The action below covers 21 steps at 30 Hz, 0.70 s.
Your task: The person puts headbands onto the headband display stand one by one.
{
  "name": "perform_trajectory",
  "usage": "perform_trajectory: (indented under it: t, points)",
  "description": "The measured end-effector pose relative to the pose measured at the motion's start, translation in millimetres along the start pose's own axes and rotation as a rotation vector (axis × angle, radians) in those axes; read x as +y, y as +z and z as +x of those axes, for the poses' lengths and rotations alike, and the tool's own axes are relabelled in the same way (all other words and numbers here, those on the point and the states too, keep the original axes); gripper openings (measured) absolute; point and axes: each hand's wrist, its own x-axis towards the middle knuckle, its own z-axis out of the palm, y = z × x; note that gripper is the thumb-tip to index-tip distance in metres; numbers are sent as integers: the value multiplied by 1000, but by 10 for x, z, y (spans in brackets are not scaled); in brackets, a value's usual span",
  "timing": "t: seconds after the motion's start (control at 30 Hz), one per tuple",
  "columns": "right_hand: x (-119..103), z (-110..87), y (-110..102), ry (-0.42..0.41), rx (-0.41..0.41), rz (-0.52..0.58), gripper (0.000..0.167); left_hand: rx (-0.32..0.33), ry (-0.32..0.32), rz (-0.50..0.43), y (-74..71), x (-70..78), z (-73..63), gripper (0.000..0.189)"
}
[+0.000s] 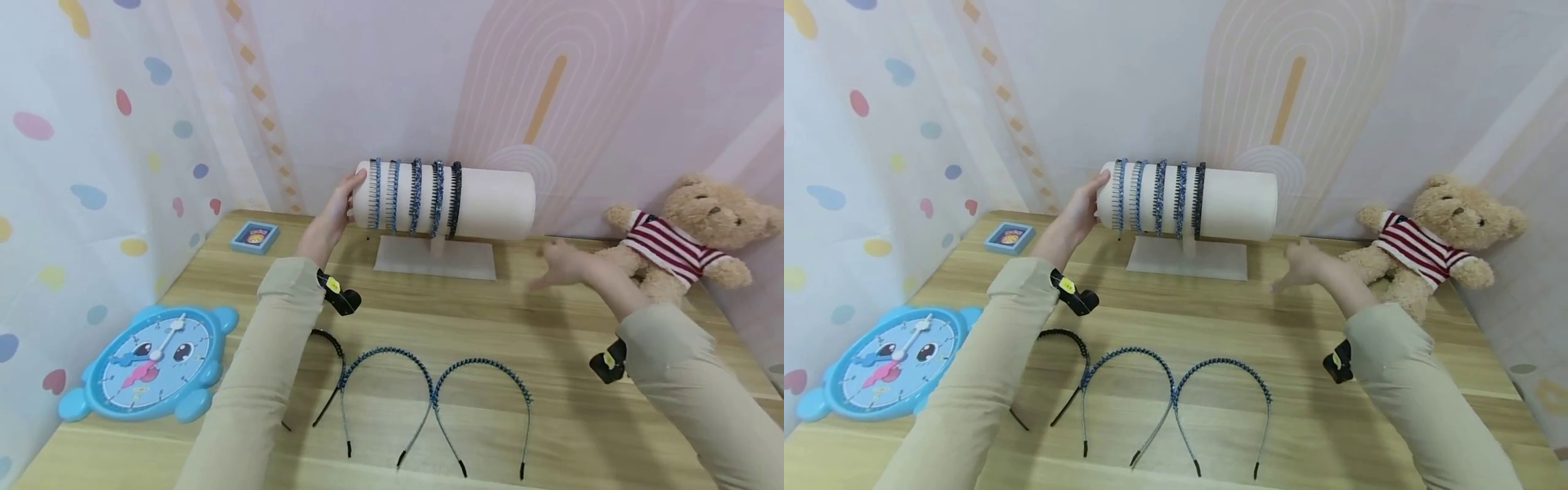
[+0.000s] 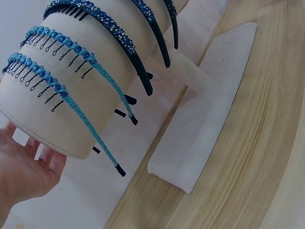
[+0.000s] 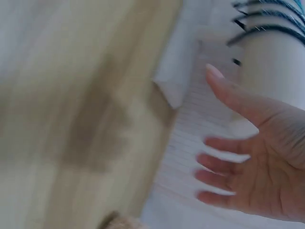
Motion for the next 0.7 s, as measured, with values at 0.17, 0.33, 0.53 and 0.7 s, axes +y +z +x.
perform_trajectory:
  t: [0.17,0.33,0.53,0.7]
  points:
    - [-137,-31,267,-119,-256,95,58,-6,6,1,-13,5,0,58]
    - [-383,-22,495,-204,-394,128,42,1,3,-5,-21,-4,3,59]
    - [-591,-13,715,-251,-393,81,25,-1,-1,-2,-13,-2,2,60]
    - [-595,-39,751,-179,-355,47,7,0,0,-3,6,5,-3,60]
